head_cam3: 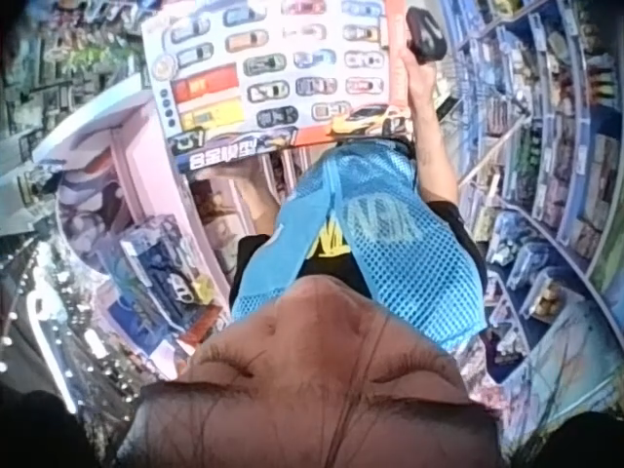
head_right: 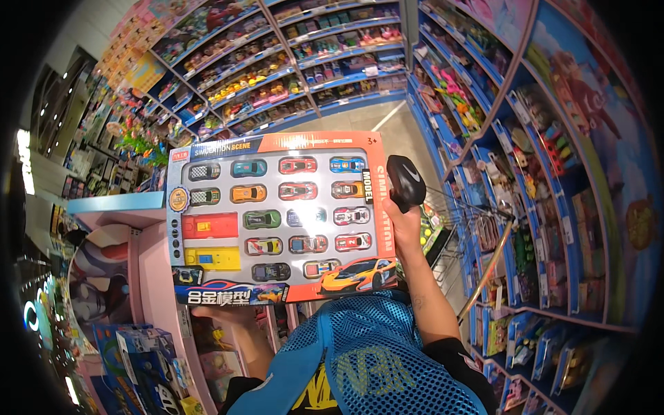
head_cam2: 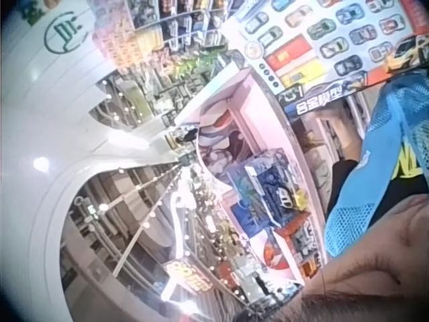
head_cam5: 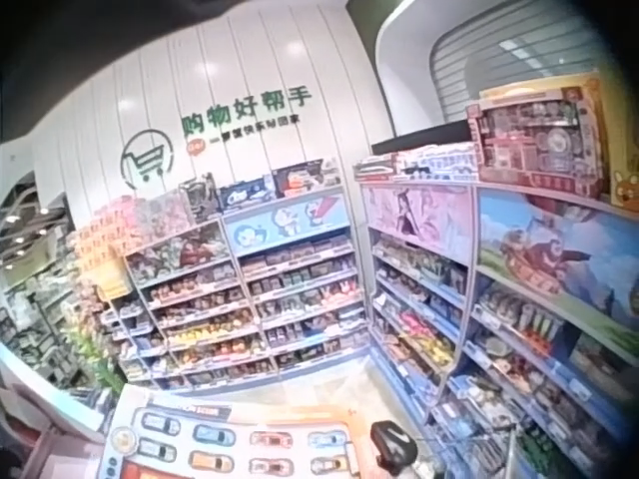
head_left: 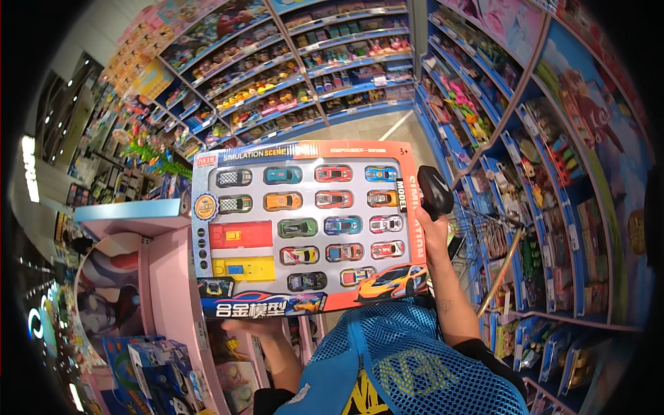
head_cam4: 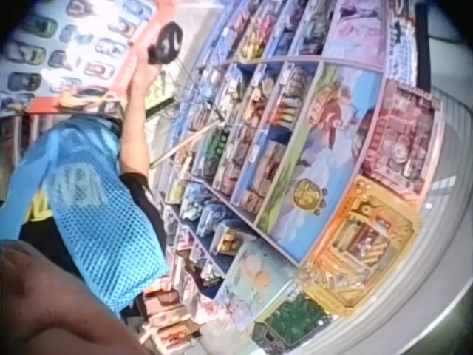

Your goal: Moving toy boxes from store shelves into a shopping cart and back to organize them.

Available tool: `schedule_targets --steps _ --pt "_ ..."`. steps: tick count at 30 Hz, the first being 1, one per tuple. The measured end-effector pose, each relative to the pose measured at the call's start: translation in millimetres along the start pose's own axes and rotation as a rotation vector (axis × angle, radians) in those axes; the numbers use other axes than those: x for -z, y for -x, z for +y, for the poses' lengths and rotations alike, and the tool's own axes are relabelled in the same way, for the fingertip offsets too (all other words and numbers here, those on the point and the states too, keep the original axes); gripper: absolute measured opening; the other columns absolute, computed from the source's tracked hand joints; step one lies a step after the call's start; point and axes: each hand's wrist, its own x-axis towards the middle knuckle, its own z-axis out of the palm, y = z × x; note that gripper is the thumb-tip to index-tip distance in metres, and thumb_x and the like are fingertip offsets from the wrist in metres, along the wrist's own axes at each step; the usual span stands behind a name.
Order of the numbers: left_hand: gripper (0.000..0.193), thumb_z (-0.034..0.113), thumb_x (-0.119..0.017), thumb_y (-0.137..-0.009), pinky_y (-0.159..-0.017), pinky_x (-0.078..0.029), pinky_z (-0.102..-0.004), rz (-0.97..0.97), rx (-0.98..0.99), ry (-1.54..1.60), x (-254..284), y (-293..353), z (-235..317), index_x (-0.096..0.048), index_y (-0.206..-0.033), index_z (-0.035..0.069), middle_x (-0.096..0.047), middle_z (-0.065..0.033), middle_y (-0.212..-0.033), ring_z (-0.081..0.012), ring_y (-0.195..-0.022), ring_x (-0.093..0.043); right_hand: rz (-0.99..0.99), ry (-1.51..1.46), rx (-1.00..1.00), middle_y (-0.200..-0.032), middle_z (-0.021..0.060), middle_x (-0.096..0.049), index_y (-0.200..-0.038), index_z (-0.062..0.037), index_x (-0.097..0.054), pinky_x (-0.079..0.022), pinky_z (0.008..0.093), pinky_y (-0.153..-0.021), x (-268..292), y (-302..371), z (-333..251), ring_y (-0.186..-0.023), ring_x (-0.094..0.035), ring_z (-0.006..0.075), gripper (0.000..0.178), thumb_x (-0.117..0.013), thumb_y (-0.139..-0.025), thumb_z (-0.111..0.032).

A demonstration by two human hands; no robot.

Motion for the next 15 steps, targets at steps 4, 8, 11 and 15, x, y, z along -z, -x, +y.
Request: schedule_targets --steps 4,8,11,15 --pt "0.106 0.089 -0.027 -0.082 -0.113 -0.033 -0.0607 0.472 0.129 0.046 -8.5 -15.4 22.4 -0.025 -0.156 0.013 -0.036 -0.0132 -0.155 -0.0401 -0.138 -0.039 -0.005 -0.006 0.058 -0.113 0.0057 -0.063 -0.132 -0.0002 -0.053 -0.052 0.0296 -0.082 15.3 -4.5 -3.0 -0.096 -0.062 0.0134 0.051 -0.075 -0.088 -0.016" --pt "0.111 0.088 -0.043 -0.079 -0.108 -0.033 -0.0678 0.139 0.354 0.318 19.4 -20.6 31.4 -0.029 -0.154 0.006 -0.039 -0.0202 -0.152 -0.0434 -0.135 -0.042 0.016 0.072 0.026 -0.120 0.0069 -0.062 -0.137 -0.0010 -0.049 -0.049 0.0338 -0.092 65.0 -17.4 -1.3 -0.106 -0.060 0.0156 0.058 -0.076 -0.087 -0.016" --pt "0.097 0.068 -0.061 -0.084 -0.096 -0.053 -0.0477 0.138 0.540 -0.187 71.4 -17.7 35.3 -0.035 -0.149 0.001 -0.052 -0.0189 -0.141 -0.0344 -0.119 -0.059 0.032 0.075 0.097 -0.121 0.0064 -0.062 -0.138 -0.0014 -0.050 -0.048 0.0340 -0.094 69.2 -19.9 -8.5 -0.107 -0.059 0.0163 0.059 -0.076 -0.087 -0.014" --pt "0.079 0.028 -0.075 -0.076 -0.093 -0.053 -0.0409 0.131 0.709 -0.434 15.8 -54.9 4.2 -0.042 -0.140 -0.005 -0.060 -0.0173 -0.127 -0.0288 -0.111 -0.063 0.081 0.062 0.104 -0.119 0.0062 -0.064 -0.132 -0.0008 -0.055 -0.049 0.0321 -0.091 95.7 -28.7 -8.1 -0.104 -0.061 0.0150 0.052 -0.076 -0.086 -0.013"
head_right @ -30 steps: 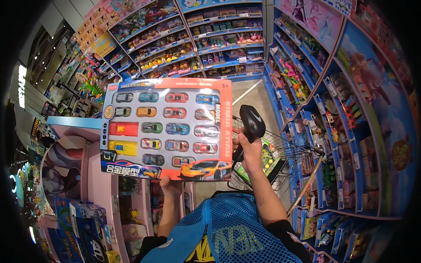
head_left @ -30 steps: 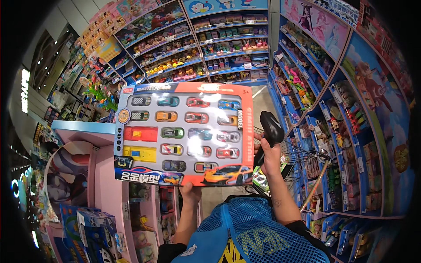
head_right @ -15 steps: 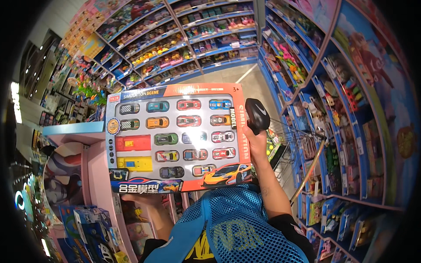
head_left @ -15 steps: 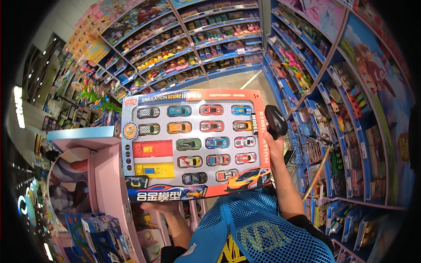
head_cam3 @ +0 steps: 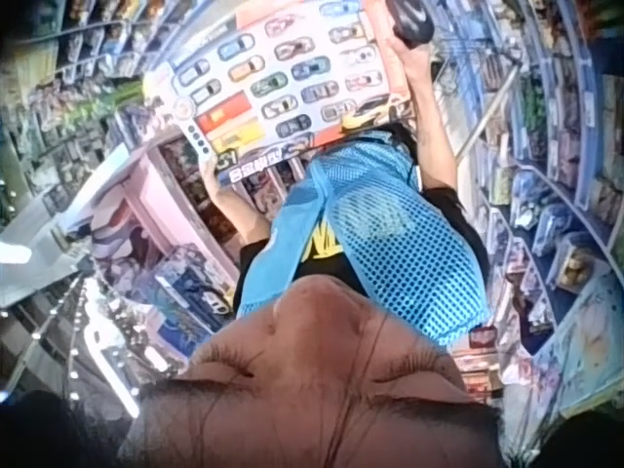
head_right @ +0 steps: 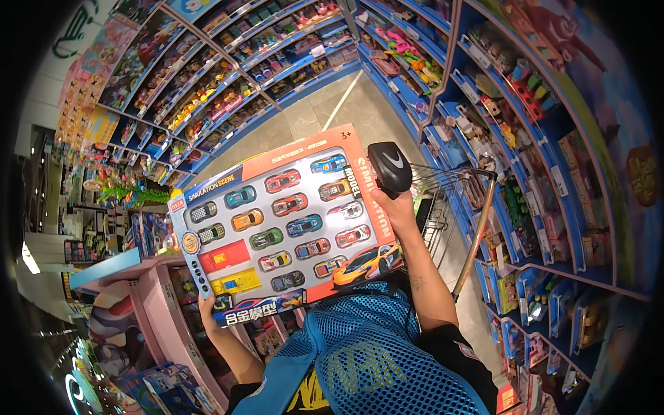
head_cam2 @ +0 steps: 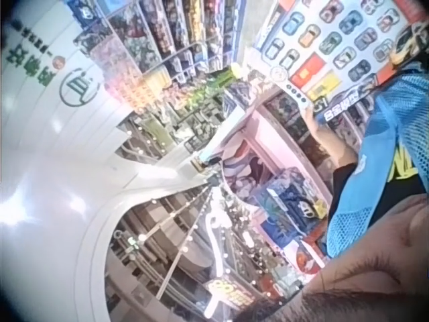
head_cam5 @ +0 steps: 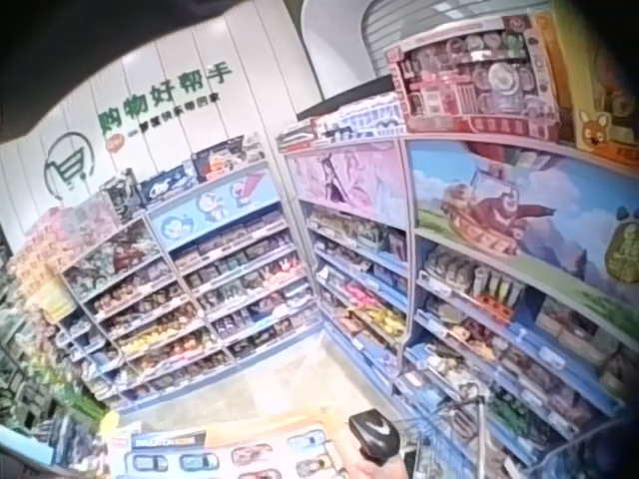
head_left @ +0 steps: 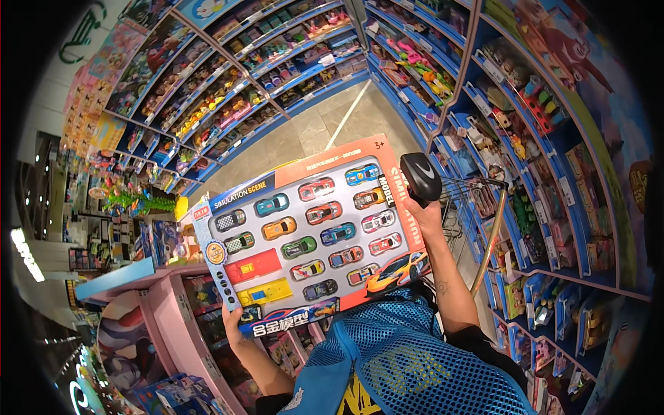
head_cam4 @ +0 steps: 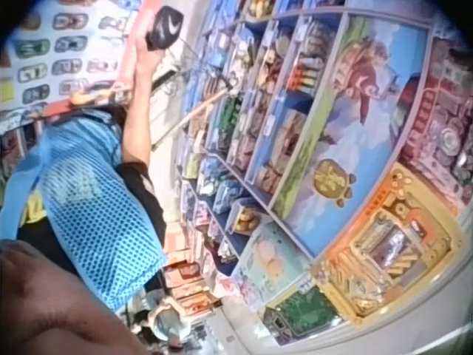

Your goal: Moving toy boxes from store shelves into a shopping cart and back to organize them.

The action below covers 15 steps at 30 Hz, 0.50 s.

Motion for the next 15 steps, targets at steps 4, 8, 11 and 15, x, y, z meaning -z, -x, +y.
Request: schedule_targets --steps 4,8,11,15 --pt "0.075 0.023 -0.074 -0.075 -0.090 -0.055 -0.0402 -0.013 -0.100 -0.030 -49.0 -16.0 10.3 -0.045 -0.137 -0.007 -0.063 -0.0186 -0.120 -0.0293 -0.103 -0.067 0.089 0.392 -0.078 -0.106 0.0070 -0.069 -0.121 0.0013 -0.060 -0.054 0.0290 -0.079 40.6 -14.7 18.7 -0.089 -0.066 0.0153 0.040 -0.074 -0.089 -0.018" --pt "0.086 0.031 -0.080 -0.069 -0.097 -0.045 -0.0340 -0.039 -0.031 -0.285 -78.0 -30.7 34.5 -0.045 -0.138 -0.006 -0.059 -0.0131 -0.124 -0.0223 -0.112 -0.060 0.317 0.184 -0.283 -0.098 0.0114 -0.070 -0.114 0.0036 -0.062 -0.052 0.0238 -0.052 73.3 -28.0 8.5 -0.067 -0.069 0.0158 0.030 -0.069 -0.090 -0.013" --pt "0.084 0.034 -0.081 -0.070 -0.095 -0.044 -0.0312 -0.027 -0.103 -0.456 -119.6 -38.9 50.0 -0.047 -0.136 -0.005 -0.059 -0.0105 -0.120 -0.0185 -0.107 -0.058 0.393 0.261 -0.277 -0.094 0.0118 -0.070 -0.115 0.0037 -0.060 -0.055 0.0246 -0.053 102.1 -31.8 -0.6 -0.067 -0.069 0.0164 0.026 -0.063 -0.092 -0.008" --pt "0.067 0.025 -0.078 -0.077 -0.087 -0.044 -0.0287 -0.040 -0.146 -0.695 -153.9 -56.3 45.6 -0.050 -0.130 -0.004 -0.058 -0.0043 -0.107 -0.0144 -0.095 -0.054 0.449 0.291 -0.311 -0.095 0.0119 -0.069 -0.117 0.0041 -0.059 -0.056 0.0251 -0.054 131.1 -34.4 -0.8 -0.068 -0.069 0.0174 0.026 -0.060 -0.093 -0.005"
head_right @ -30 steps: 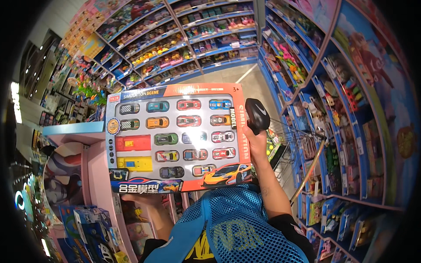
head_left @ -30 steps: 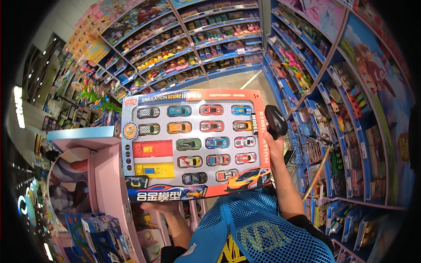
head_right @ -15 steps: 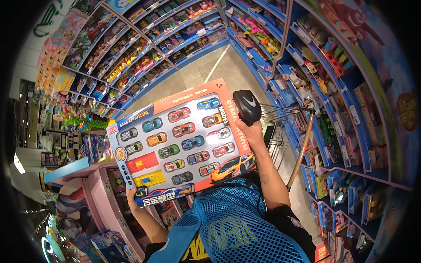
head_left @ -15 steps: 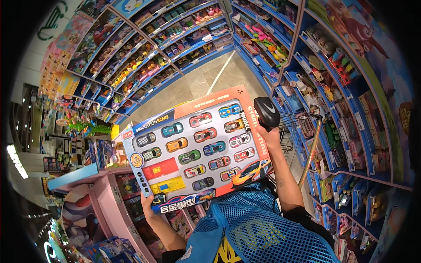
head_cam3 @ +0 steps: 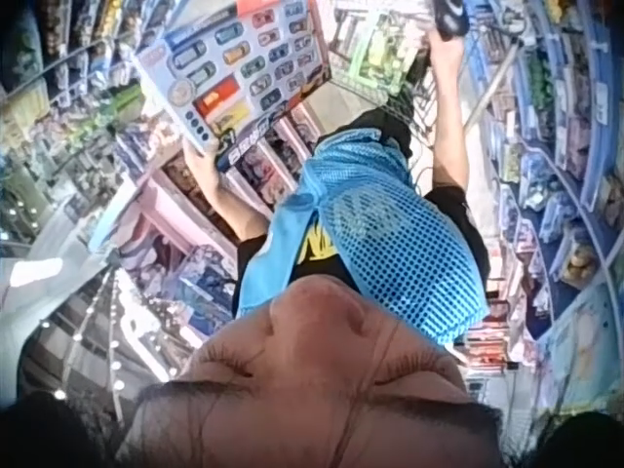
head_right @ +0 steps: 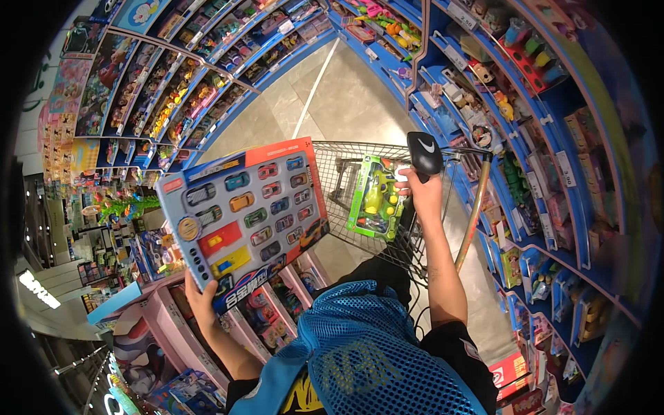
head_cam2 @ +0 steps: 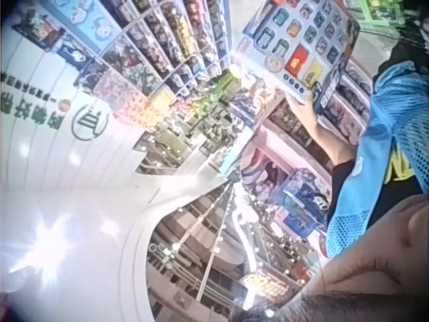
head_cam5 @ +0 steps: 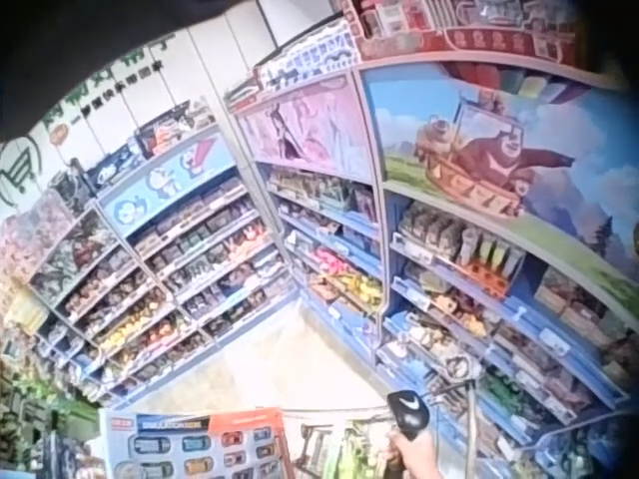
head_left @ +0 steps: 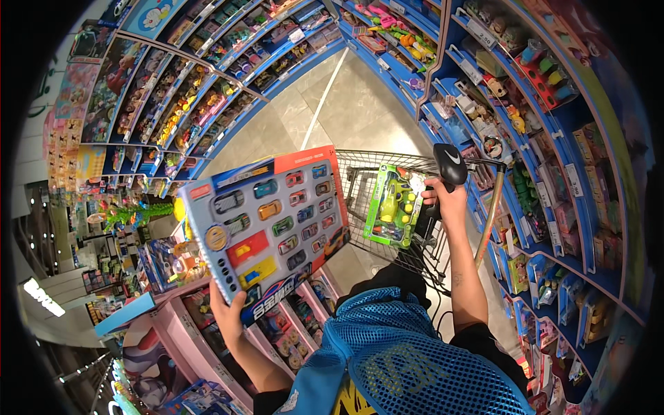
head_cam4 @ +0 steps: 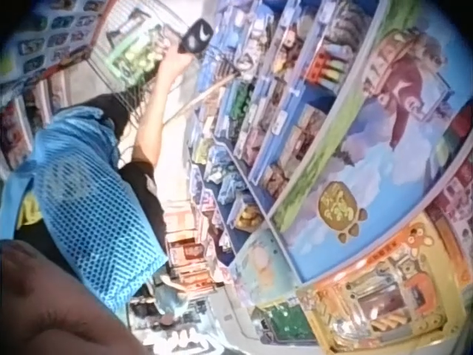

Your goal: Moving toy boxes from store shelves into a shopping cart and back to organize them.

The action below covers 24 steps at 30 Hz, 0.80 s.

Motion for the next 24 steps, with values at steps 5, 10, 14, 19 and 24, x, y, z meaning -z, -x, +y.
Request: schedule_targets --steps 5,10,14,19,24 --pt "0.058 0.015 -0.074 -0.081 -0.083 -0.048 -0.0309 -0.187 -0.093 -0.256 -38.0 -33.3 8.9 -0.051 -0.131 -0.003 -0.064 -0.0106 -0.101 -0.0173 -0.089 -0.058 -0.009 0.002 0.015 -0.096 0.0145 -0.070 -0.114 0.0066 -0.058 -0.056 0.0263 -0.057 -5.4 2.0 2.4 -0.069 -0.069 0.0179 0.024 -0.060 -0.094 -0.007" --pt "0.059 0.015 -0.071 -0.081 -0.088 -0.049 -0.0366 -0.346 -0.141 -0.393 -65.9 -67.2 2.3 -0.051 -0.134 0.000 -0.069 -0.0162 -0.100 -0.0236 -0.092 -0.066 0.019 0.027 0.013 -0.097 0.0145 -0.070 -0.114 0.0069 -0.058 -0.056 0.0261 -0.057 -12.8 18.2 10.6 -0.069 -0.069 0.0181 0.024 -0.060 -0.094 -0.006" --pt "0.058 0.017 -0.071 -0.081 -0.076 -0.053 -0.0385 -0.452 -0.251 -0.401 -83.8 -98.0 -25.6 -0.051 -0.134 0.001 -0.069 -0.0224 -0.092 -0.0353 -0.082 -0.069 0.075 0.033 0.009 -0.098 0.0124 -0.069 -0.113 0.0038 -0.060 -0.056 0.0258 -0.057 -12.8 41.9 15.7 -0.072 -0.069 0.0166 0.022 -0.062 -0.093 -0.006" --pt "0.059 0.021 -0.068 -0.084 -0.070 -0.051 -0.0534 -0.636 -0.210 -0.468 -117.0 -120.0 -50.6 -0.046 -0.137 0.008 -0.068 -0.0271 -0.088 -0.0474 -0.081 -0.066 0.194 0.128 0.041 -0.096 0.0134 -0.070 -0.113 0.0041 -0.060 -0.056 0.0264 -0.056 -27.9 90.9 8.6 -0.071 -0.070 0.0173 0.023 -0.062 -0.093 -0.006" --pt "0.062 0.022 -0.066 -0.085 -0.073 -0.053 -0.0554 -0.626 -0.342 -0.351 -153.0 -131.0 -116.6 -0.042 -0.139 0.006 -0.068 -0.0289 -0.090 -0.0496 -0.083 -0.065 0.277 0.237 0.011 -0.094 0.0132 -0.071 -0.109 0.0041 -0.060 -0.056 0.0270 -0.056 -47.6 120.6 29.1 -0.071 -0.071 0.0174 0.021 -0.063 -0.092 -0.007"
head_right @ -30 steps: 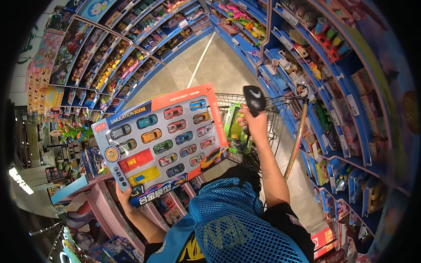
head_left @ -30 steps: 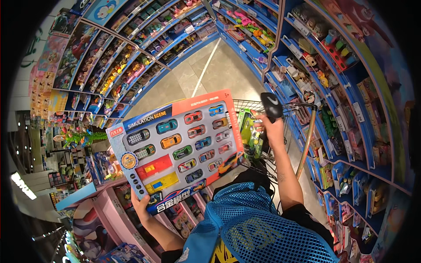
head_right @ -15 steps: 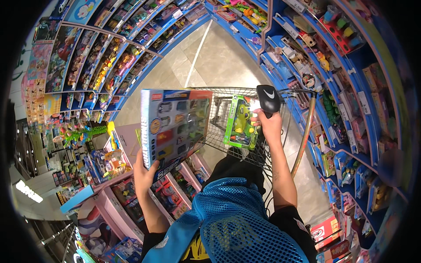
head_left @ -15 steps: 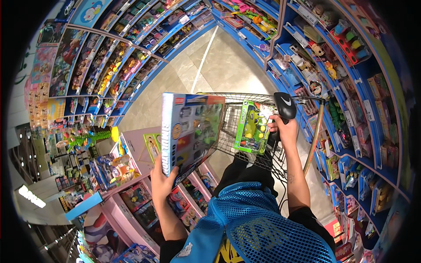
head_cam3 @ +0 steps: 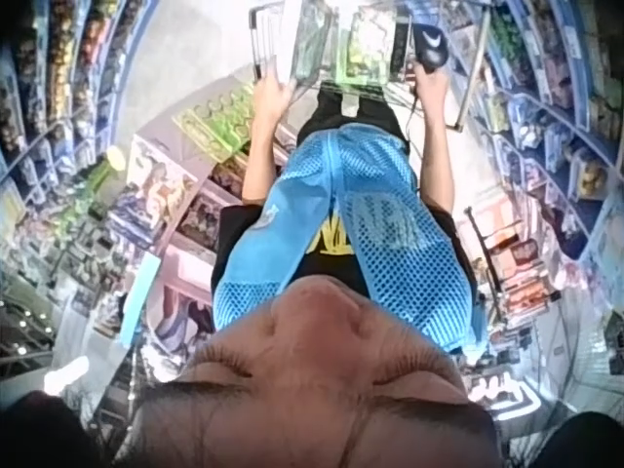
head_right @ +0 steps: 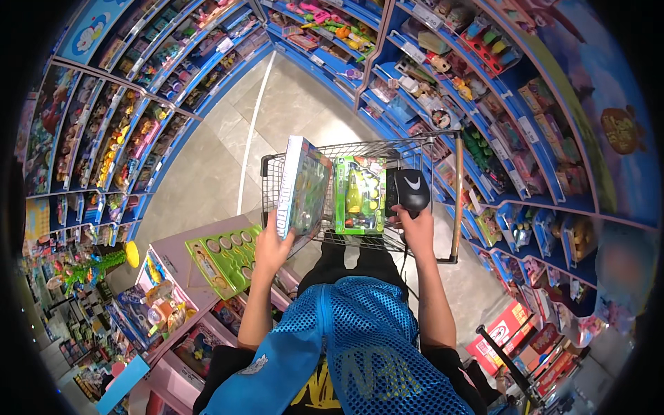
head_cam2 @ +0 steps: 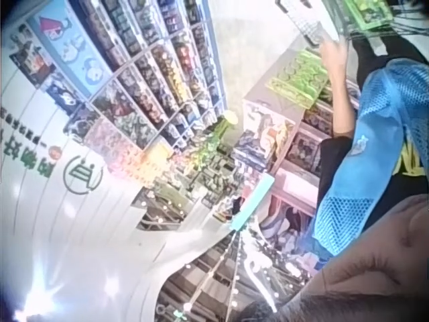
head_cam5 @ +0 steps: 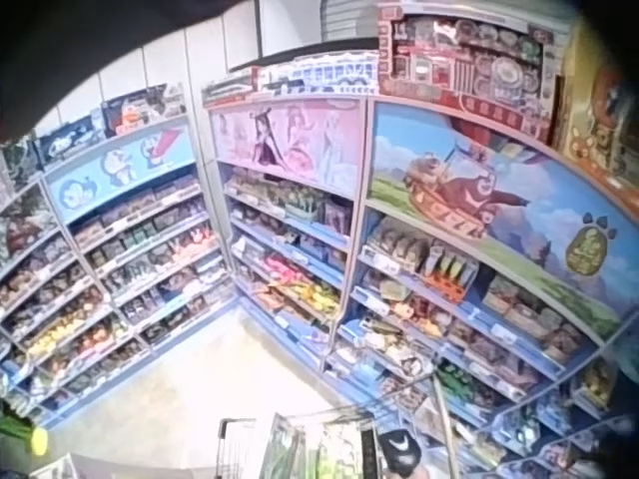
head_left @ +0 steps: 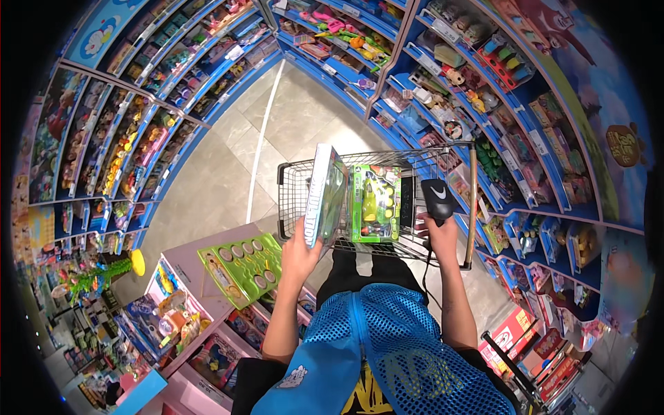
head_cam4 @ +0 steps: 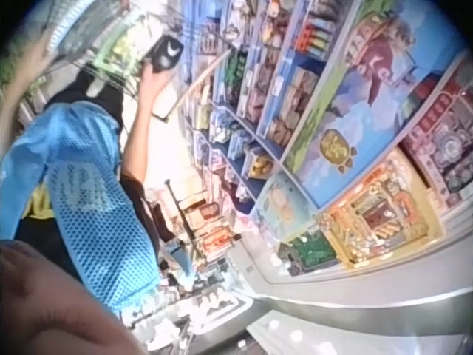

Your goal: Moving toy boxes from store shelves into a shopping cart and back to organize them.

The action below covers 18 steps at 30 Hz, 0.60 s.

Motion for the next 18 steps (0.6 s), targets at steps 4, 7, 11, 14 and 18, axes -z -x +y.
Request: schedule_targets --steps 4,7,11,14,18 --pt "0.061 0.023 -0.065 -0.085 -0.076 -0.052 -0.0567 -0.049 0.096 0.008 -23.0 -12.9 -12.0 -0.042 -0.138 0.004 -0.067 -0.0316 -0.095 -0.0513 -0.086 -0.065 -0.011 0.084 0.007 -0.092 0.0135 -0.072 -0.110 0.0044 -0.060 -0.057 0.0283 -0.059 -10.1 19.0 12.5 -0.074 -0.072 0.0182 0.025 -0.067 -0.090 -0.008" --pt "0.061 0.022 -0.065 -0.086 -0.078 -0.052 -0.0569 -0.033 0.111 0.040 -44.3 -23.0 -18.3 -0.041 -0.139 0.004 -0.066 -0.0328 -0.095 -0.0508 -0.087 -0.065 -0.003 0.125 -0.014 -0.092 0.0121 -0.073 -0.111 0.0046 -0.060 -0.057 0.0277 -0.061 -7.6 25.9 17.8 -0.075 -0.072 0.0172 0.027 -0.068 -0.089 -0.009" --pt "0.062 0.021 -0.064 -0.086 -0.079 -0.052 -0.0566 -0.023 0.117 0.023 -74.0 -34.6 -30.8 -0.038 -0.140 0.005 -0.066 -0.0328 -0.096 -0.0508 -0.088 -0.065 0.024 0.121 -0.048 -0.091 0.0115 -0.073 -0.110 0.0054 -0.061 -0.056 0.0270 -0.060 -3.0 28.9 21.2 -0.073 -0.072 0.0162 0.028 -0.070 -0.088 -0.009" --pt "0.063 0.021 -0.063 -0.086 -0.079 -0.052 -0.0567 -0.046 0.155 0.043 -98.7 -41.9 -36.1 -0.035 -0.141 0.005 -0.066 -0.0326 -0.096 -0.0504 -0.088 -0.065 0.017 0.080 -0.078 -0.090 0.0116 -0.073 -0.111 0.0055 -0.060 -0.055 0.0269 -0.058 5.8 18.3 36.2 -0.071 -0.071 0.0161 0.029 -0.069 -0.088 -0.008" --pt "0.063 0.019 -0.062 -0.087 -0.078 -0.051 -0.0567 -0.055 0.215 -0.009 -129.8 -55.4 -31.3 -0.034 -0.141 0.004 -0.066 -0.0326 -0.095 -0.0498 -0.088 -0.065 -0.072 0.057 -0.122 -0.092 0.0141 -0.071 -0.109 0.0065 -0.061 -0.057 0.0287 -0.059 14.4 -4.6 41.3 -0.074 -0.071 0.0195 0.024 -0.064 -0.091 -0.009"
